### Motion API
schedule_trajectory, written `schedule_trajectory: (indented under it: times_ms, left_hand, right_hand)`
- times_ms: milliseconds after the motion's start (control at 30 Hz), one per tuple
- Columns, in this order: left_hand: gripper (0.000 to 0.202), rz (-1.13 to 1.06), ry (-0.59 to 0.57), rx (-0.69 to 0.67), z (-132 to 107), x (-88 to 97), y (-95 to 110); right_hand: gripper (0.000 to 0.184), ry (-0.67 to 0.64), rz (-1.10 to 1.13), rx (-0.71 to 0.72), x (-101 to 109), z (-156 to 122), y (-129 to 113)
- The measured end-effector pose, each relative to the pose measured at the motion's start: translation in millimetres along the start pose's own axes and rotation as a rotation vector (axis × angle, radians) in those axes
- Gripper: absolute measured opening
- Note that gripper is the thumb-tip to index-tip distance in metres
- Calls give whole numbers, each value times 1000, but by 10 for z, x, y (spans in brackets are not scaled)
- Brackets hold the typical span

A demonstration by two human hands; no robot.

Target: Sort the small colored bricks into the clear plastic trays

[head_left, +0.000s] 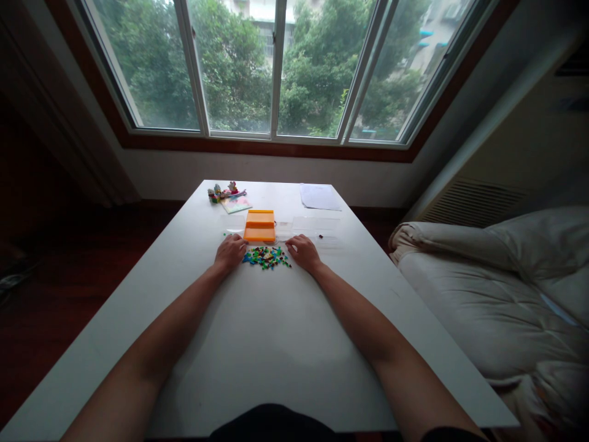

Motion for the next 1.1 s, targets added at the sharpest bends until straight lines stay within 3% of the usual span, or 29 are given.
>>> schedule_trajectory:
  times_ms: [267,533,833,1100]
  left_hand:
    - [32,16,-1,-84,-1,38,121]
    - [34,-10,-33,-126,-5,-37,155]
    - [35,-68,-47,-175,-10,4,251]
    - [36,-182,-105,-201,2,-107,283]
  right_hand:
    - [13,-5,6,-5,16,-1,-19]
    - [15,-14,-10,12,9,2,-37]
    - [24,-113,-50,58,-122,-1,-95]
    - [19,-150,-54,25,-126,2,-106]
Point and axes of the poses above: each hand's wrist, its own z-axis towards the middle knuckle, its own x-axis out of the back of the hand, y = z × x, the point moved 8 cm from there along z, towards the middle knuckle, and after that the axes turned 13 degrees about z, right-handed, at the moved point
